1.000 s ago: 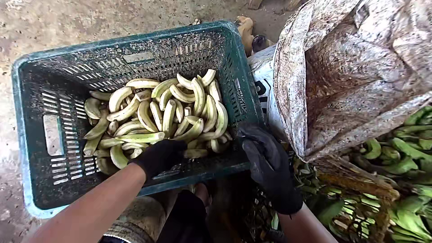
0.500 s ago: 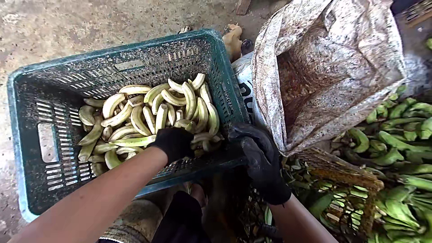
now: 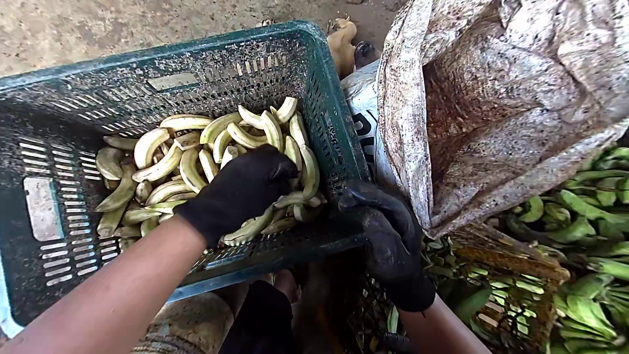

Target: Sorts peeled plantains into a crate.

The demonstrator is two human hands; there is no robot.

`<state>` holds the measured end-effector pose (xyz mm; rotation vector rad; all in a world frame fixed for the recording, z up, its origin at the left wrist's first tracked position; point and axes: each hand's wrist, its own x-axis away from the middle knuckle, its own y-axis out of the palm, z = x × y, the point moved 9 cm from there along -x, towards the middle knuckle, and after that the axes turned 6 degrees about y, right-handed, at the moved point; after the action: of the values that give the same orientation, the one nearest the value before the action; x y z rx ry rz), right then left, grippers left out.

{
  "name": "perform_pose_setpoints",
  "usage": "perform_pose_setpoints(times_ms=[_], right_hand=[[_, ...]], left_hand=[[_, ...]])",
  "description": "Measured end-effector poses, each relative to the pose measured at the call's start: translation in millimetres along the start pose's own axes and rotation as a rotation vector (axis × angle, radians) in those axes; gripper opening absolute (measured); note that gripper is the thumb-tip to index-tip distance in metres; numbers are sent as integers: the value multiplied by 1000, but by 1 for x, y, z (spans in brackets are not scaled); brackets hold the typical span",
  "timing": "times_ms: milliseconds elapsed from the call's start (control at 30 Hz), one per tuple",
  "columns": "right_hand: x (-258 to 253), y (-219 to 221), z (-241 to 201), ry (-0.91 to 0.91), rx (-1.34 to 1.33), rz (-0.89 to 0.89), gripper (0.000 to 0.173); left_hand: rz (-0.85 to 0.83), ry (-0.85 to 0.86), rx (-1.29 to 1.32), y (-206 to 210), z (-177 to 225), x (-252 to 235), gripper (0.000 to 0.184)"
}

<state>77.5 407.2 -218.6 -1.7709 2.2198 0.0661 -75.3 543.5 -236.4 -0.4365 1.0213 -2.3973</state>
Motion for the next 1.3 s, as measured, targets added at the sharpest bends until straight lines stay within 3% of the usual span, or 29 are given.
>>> perform_pose_setpoints(times_ms=[100, 167, 233, 267, 333, 400, 467, 533, 733, 867, 933, 1000, 1033, 1133, 1233, 1300], right_hand=[[0, 0, 0, 2, 5, 11, 30], [1, 0, -1, -1, -7, 12, 30], [1, 0, -2, -7, -22, 4, 30], [1, 1, -2, -8, -26, -1, 30], [1, 2, -2, -15, -19, -13, 30], [1, 2, -1, -13, -17, -22, 30], [2, 3, -1, -17, -15, -24, 31], [1, 4, -1, -21, -9, -29, 31], [-3, 5, -2, 4, 1, -29, 31], [-4, 5, 2, 45, 27, 2, 31], [-3, 5, 3, 39, 33, -3, 30], [-3, 4, 2, 28, 50, 18, 29], [-4, 4, 1, 24, 60, 22, 30], [-6, 7, -1, 6, 73, 4, 30], [-6, 8, 0, 24, 89, -21, 30], [-5, 9, -1, 9, 71, -36, 31]], left_hand=[[256, 159, 199, -20, 33, 11, 18], [242, 201, 366, 3, 37, 8, 17], [54, 158, 335, 46, 28, 4, 13], [-118, 59, 156, 73, 16, 4, 10], [-526, -240, -140, 115, -14, 10, 25], [-647, -259, -168, 124, -22, 10, 23], [-636, -164, -80, 120, -19, 7, 17], [-666, -158, -52, 116, -12, 4, 21], [-502, -140, -283, 168, -40, -9, 22], [-660, -302, -175, 128, -19, -13, 29], [-552, -350, -98, 92, -6, -25, 41], [-331, -403, -73, 66, -3, -37, 45], [-291, -409, -98, 66, 1, -41, 49], [-419, -453, -196, 91, 19, -43, 53], [-409, -465, -217, 107, 19, -49, 45], [-402, -413, -300, 107, 11, -51, 54]])
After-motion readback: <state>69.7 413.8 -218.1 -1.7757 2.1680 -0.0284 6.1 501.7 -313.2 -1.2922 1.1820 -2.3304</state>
